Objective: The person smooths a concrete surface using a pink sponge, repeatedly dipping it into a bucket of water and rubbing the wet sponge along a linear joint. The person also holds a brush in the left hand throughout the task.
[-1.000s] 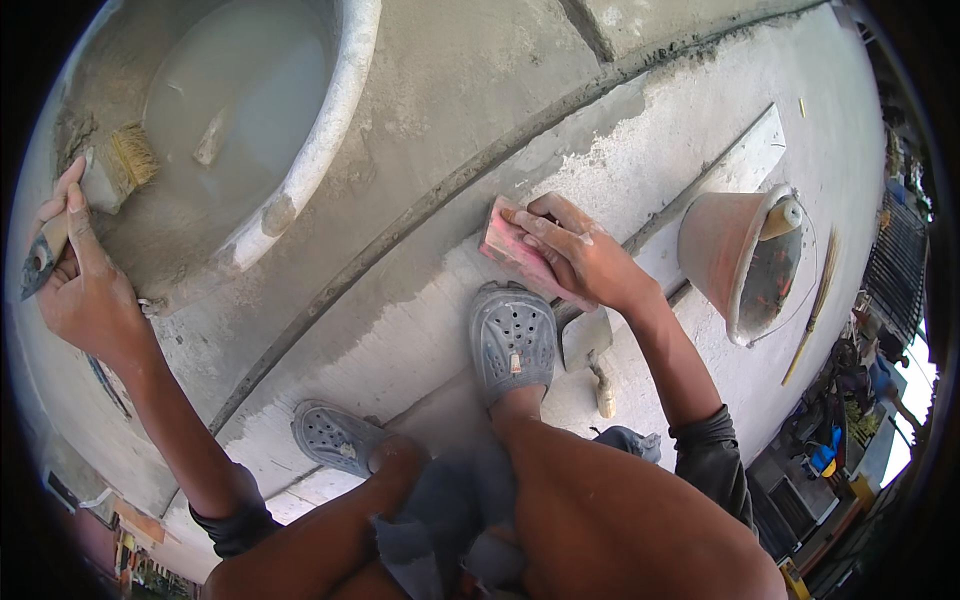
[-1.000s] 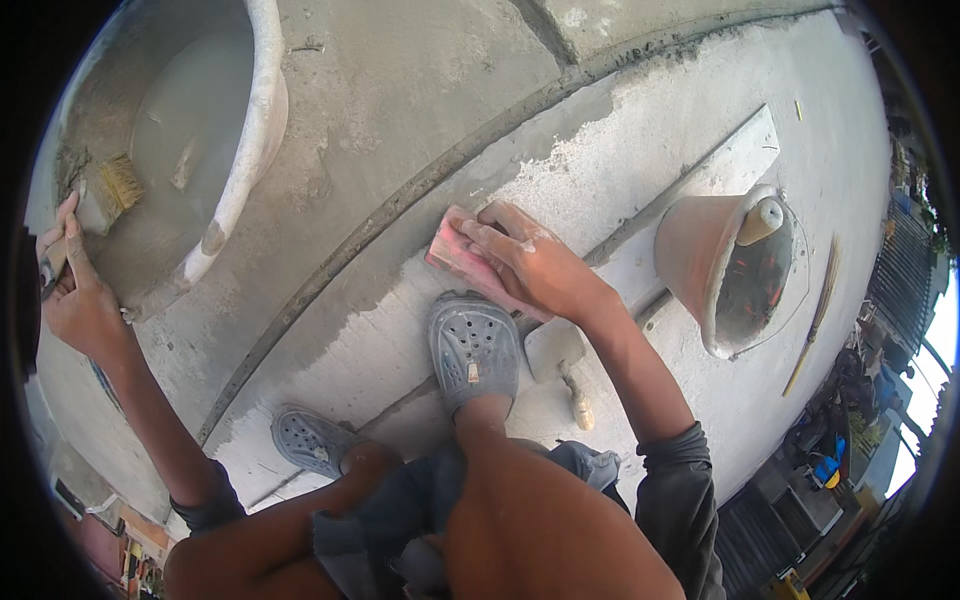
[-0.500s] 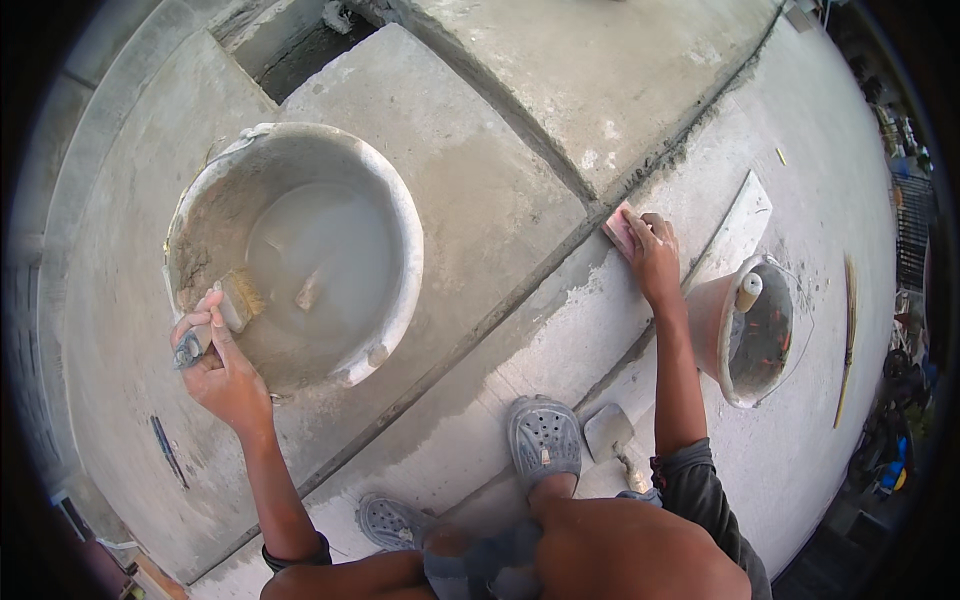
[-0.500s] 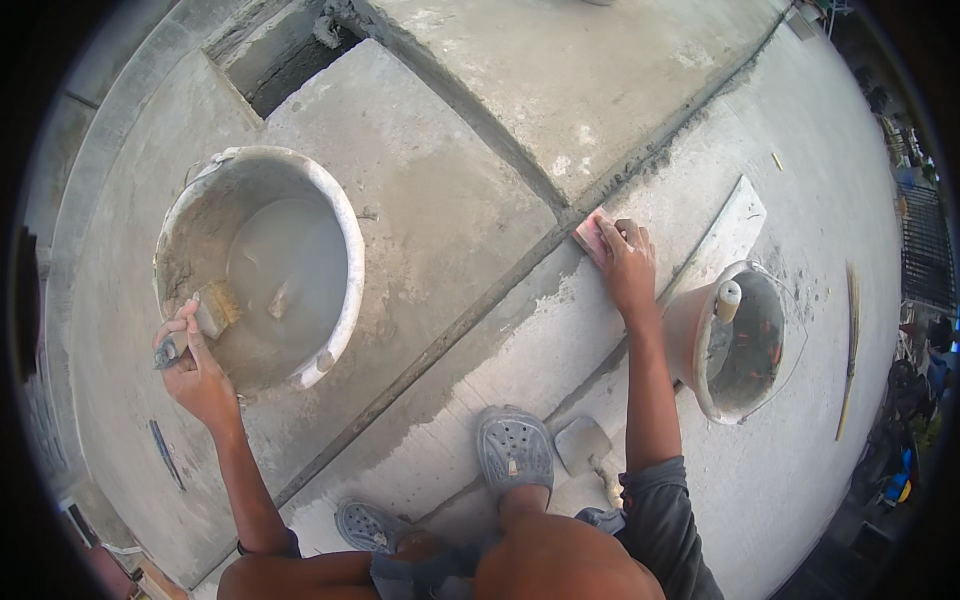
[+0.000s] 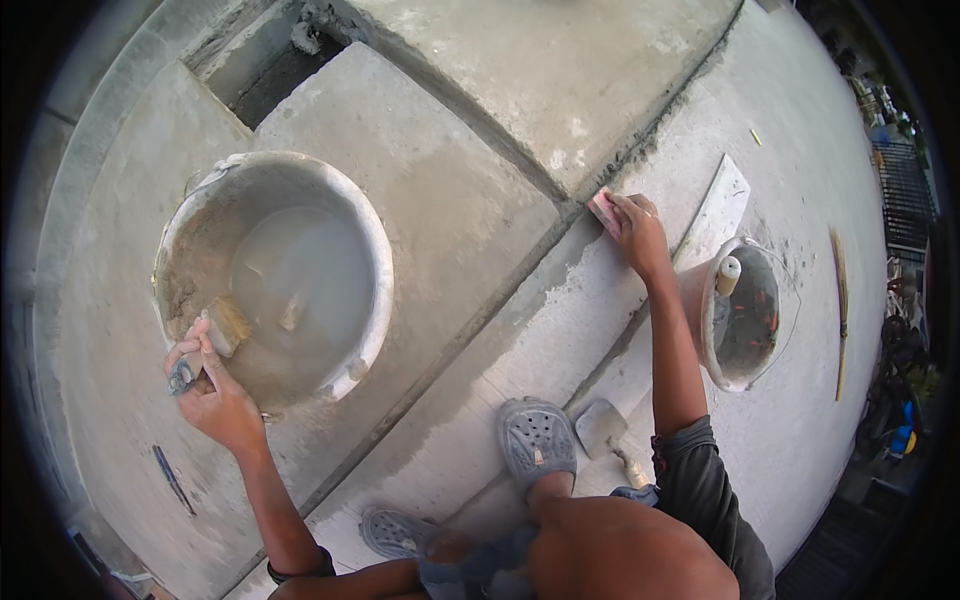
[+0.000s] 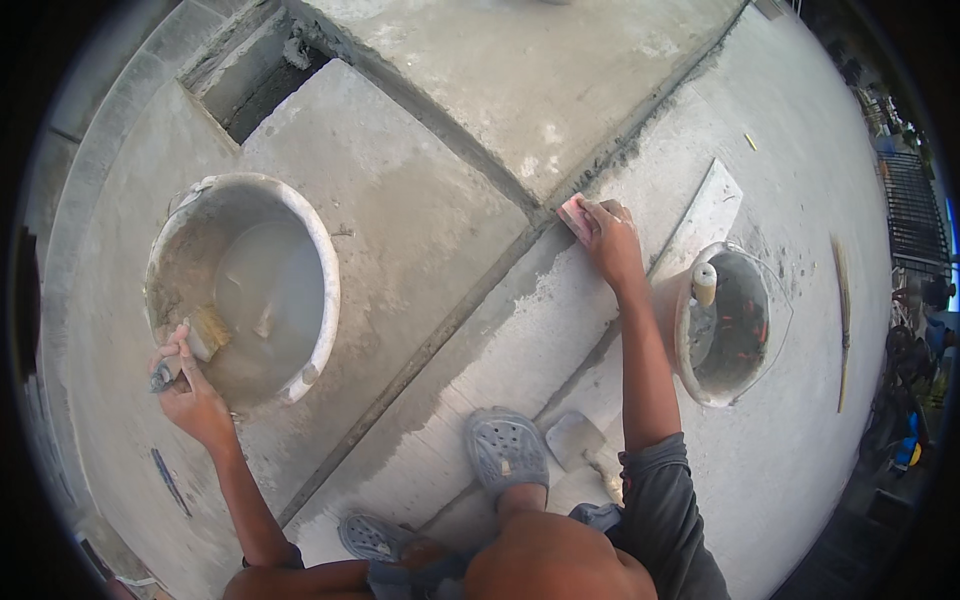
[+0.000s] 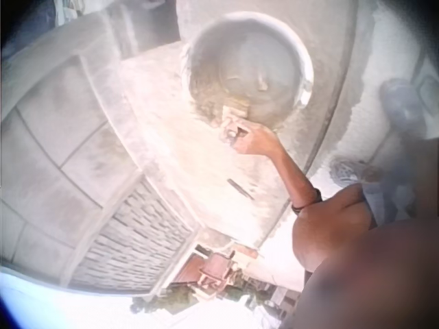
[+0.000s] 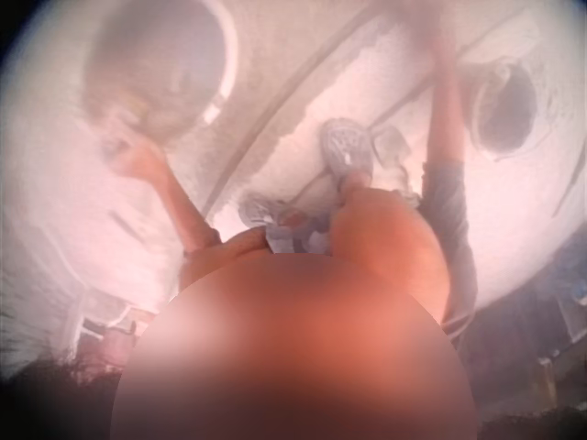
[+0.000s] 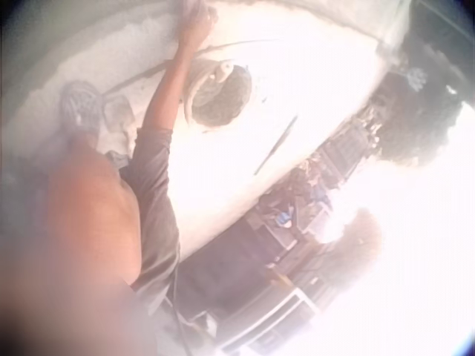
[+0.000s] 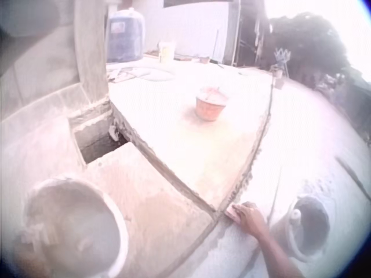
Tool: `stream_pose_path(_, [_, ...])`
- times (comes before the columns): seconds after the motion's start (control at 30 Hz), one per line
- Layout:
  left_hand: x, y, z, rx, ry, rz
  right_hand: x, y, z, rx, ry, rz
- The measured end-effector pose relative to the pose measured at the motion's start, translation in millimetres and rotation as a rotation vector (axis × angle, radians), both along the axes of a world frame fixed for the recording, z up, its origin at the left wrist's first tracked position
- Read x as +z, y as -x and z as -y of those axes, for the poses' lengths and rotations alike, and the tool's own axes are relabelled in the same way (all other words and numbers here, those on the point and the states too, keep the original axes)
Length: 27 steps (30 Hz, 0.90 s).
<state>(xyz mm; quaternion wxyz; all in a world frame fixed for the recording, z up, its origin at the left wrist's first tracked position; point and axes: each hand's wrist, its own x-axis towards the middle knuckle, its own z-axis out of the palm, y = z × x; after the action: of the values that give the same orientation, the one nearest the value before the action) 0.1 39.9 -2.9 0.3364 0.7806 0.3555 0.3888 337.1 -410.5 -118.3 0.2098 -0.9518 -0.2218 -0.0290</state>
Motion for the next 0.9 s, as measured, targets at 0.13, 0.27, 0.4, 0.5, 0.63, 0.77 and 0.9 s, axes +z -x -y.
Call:
stream_pose_path(0.13, [-1.3, 2.6, -2.6, -0.014, -0.051, -0.019, -6.8, 11.2, -10.6, 0.032, -0.049, -0.056])
stream_pose_path(0.27, [6.6, 3.5, -0.8, -0.002, -0.051, -0.009, 0.8, 77.7, -30.4, 0.158, -0.038, -0.049])
stream_pose_path(0.4, [-2.0, 6.9, -3.1, -0.025, -0.019, 0.051, 13.3, 163.4, -40.9, 0.357, 0.024, -0.217])
stream_pose_path(0.5, [-3.1, 5.6, -2.2, -0.011, 0.008, 0.045, 59.0, 184.1, -50.8, 0.358, -0.241, -0.609])
stream_pose_path(0.63, [6.0, 5.1, 0.2, -0.039, 0.028, 0.266, 109.3, 182.8, -95.4, 0.155, -0.881, -1.024])
stream_pose_path(0.77, [31.5, 13.6, 21.0, -0.081, -0.013, 0.480, 157.7, 170.4, -180.3, 0.334, -1.248, -1.010])
stream_pose_path(0.9, [66.6, 28.4, 59.2, -0.179, -0.083, 0.611, 194.6, 180.1, -271.8, 0.301, -1.186, -0.841])
